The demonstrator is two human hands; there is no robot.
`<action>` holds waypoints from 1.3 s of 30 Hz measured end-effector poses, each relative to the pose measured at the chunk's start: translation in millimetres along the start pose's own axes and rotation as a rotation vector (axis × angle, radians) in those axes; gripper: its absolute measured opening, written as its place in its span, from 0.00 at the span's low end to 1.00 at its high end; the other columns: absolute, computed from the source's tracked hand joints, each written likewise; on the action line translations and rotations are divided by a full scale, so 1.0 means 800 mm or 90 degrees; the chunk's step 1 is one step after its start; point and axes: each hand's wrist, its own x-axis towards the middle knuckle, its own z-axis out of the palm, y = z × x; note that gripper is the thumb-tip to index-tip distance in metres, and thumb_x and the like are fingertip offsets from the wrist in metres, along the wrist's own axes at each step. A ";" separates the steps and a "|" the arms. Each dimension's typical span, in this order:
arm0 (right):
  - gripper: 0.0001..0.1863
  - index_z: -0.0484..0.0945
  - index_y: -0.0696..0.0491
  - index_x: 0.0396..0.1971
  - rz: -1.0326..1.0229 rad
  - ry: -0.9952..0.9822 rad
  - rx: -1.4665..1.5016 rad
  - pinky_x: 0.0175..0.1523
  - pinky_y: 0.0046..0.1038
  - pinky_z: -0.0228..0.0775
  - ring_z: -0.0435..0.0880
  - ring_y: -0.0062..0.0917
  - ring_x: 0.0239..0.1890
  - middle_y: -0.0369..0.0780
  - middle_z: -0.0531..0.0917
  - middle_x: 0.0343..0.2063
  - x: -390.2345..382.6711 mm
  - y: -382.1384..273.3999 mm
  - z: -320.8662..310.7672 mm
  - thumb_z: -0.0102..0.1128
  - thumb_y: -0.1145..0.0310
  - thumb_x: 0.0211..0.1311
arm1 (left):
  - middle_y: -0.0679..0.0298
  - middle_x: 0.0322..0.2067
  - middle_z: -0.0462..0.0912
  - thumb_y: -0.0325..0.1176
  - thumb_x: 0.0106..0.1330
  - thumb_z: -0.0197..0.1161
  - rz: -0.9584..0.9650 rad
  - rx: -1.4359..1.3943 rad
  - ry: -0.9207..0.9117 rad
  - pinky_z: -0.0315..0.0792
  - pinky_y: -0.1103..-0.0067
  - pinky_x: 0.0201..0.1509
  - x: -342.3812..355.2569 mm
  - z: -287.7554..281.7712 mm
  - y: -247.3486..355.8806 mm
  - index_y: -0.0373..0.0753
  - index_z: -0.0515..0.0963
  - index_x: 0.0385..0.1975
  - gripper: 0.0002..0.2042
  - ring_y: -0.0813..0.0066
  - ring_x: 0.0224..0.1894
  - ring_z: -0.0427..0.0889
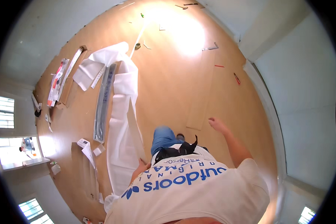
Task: The person cuts a wooden floorboard using a table saw, then carries it to a room where they fit it into the floor and tap it into place using a hammer and a tapping block.
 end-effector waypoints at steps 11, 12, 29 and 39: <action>0.20 0.84 0.52 0.52 0.004 -0.080 -0.288 0.59 0.42 0.75 0.83 0.46 0.53 0.54 0.85 0.49 0.274 -0.236 -0.075 0.59 0.58 0.66 | 0.38 0.72 0.59 0.52 0.56 0.77 -0.052 0.140 -0.112 0.61 0.68 0.75 0.189 -0.256 0.462 0.31 0.31 0.76 0.64 0.50 0.74 0.62; 0.19 0.84 0.52 0.51 -0.045 -0.076 -0.333 0.59 0.44 0.75 0.83 0.47 0.53 0.54 0.85 0.49 0.299 -0.274 -0.087 0.59 0.57 0.65 | 0.38 0.72 0.59 0.52 0.55 0.77 -0.071 0.148 -0.121 0.61 0.68 0.75 0.191 -0.290 0.507 0.32 0.31 0.77 0.64 0.50 0.74 0.62; 0.16 0.85 0.57 0.42 0.027 -0.082 -0.035 0.54 0.45 0.76 0.85 0.49 0.46 0.53 0.87 0.41 0.811 -0.373 -0.466 0.56 0.60 0.68 | 0.34 0.69 0.62 0.60 0.46 0.79 0.030 0.565 0.040 0.61 0.58 0.75 0.471 -0.500 1.286 0.49 0.38 0.80 0.67 0.38 0.73 0.63; 0.18 0.86 0.56 0.42 0.212 0.067 0.176 0.55 0.43 0.75 0.85 0.48 0.49 0.53 0.86 0.44 1.049 -0.389 -0.644 0.56 0.57 0.67 | 0.30 0.67 0.59 0.61 0.41 0.81 0.119 0.821 -0.058 0.65 0.56 0.72 0.701 -0.502 1.700 0.54 0.37 0.80 0.69 0.34 0.69 0.66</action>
